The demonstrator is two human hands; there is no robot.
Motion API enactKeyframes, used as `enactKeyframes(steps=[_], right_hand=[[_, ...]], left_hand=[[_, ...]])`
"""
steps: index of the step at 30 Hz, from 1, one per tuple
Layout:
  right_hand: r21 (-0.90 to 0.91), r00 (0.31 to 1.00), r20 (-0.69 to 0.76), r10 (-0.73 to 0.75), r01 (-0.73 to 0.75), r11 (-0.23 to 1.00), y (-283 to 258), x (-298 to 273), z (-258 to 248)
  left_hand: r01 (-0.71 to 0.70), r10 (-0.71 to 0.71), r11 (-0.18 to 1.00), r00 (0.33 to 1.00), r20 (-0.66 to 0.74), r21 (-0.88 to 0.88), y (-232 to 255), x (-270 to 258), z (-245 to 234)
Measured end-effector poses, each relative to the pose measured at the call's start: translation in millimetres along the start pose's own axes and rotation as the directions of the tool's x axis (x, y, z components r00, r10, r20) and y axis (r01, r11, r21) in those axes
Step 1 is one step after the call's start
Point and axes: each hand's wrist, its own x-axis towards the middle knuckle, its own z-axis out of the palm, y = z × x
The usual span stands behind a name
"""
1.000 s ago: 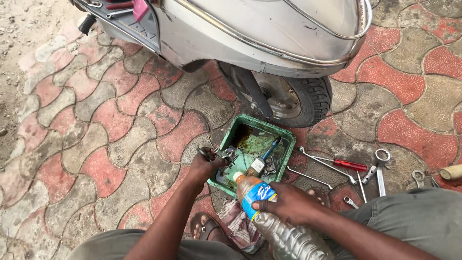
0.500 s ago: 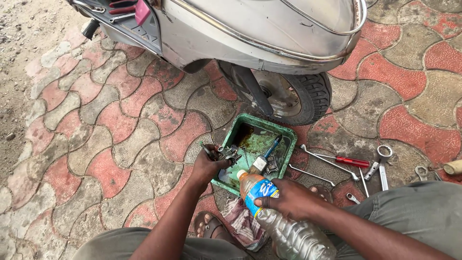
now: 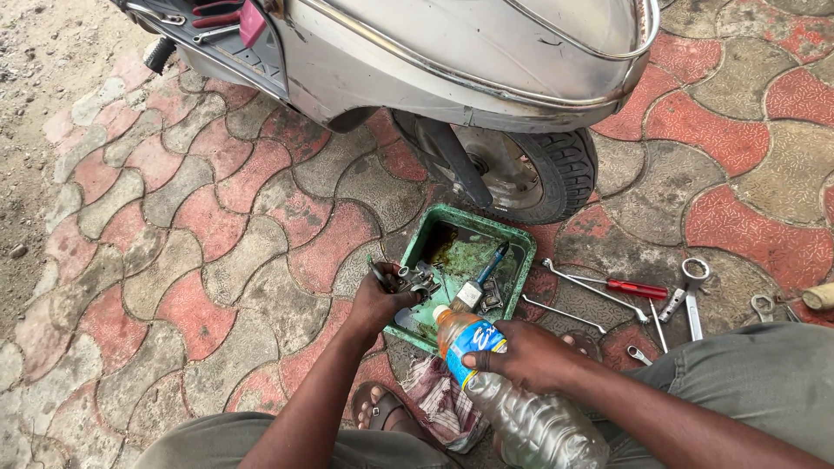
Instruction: Cleaning a motorcycle carburetor with fuel and a brush.
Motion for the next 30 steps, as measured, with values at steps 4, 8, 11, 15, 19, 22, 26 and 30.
enactKeyframes(steps=[4, 8, 11, 15, 19, 22, 26, 30], right_hand=[[-0.014, 0.998, 0.006, -0.062, 0.062, 0.998, 22.5, 15.0, 8.2], [-0.021, 0.999, -0.013, -0.029, 0.029, 0.999, -14.6, -9.8, -4.3], [-0.028, 0.999, 0.012, 0.045, -0.045, 0.999, -19.3, -13.2, -6.5], [-0.061, 0.998, -0.004, -0.068, 0.068, 0.996, 2.6, 1.9, -0.1], [-0.047, 0.99, -0.015, -0.142, 0.141, 0.989, 7.4, 3.5, -0.6], [-0.055, 1.0, -0.003, 0.018, -0.019, 0.998, -25.9, -16.4, -7.6], [-0.114, 0.995, 0.007, 0.104, -0.102, 0.988, -14.9, -14.1, -3.2], [-0.175, 0.999, -0.021, 0.03, -0.033, 0.984, -0.6, -4.1, 1.4]], left_hand=[[0.019, -0.019, 1.0, 1.0, -0.007, -0.011, 10.4, -4.6, 1.2], [0.022, -0.022, 1.0, 1.0, -0.001, -0.003, -0.4, -1.7, -0.7], [-0.011, 0.011, 1.0, 1.0, 0.025, 0.007, -10.4, 3.8, 0.4], [-0.083, 0.077, 0.995, 0.993, 0.093, 0.061, -8.2, 0.7, -1.4], [-0.207, 0.155, 0.929, 0.97, 0.186, 0.308, 27.1, -21.1, -1.6], [-0.272, 0.167, 0.818, 0.956, 0.242, 0.506, 31.7, -31.3, -4.4], [-0.341, 0.186, 0.726, 0.934, 0.306, 0.598, 34.6, -34.7, -1.4], [-0.45, 0.305, 0.657, 0.892, 0.333, 0.605, 35.1, -37.9, -3.9]])
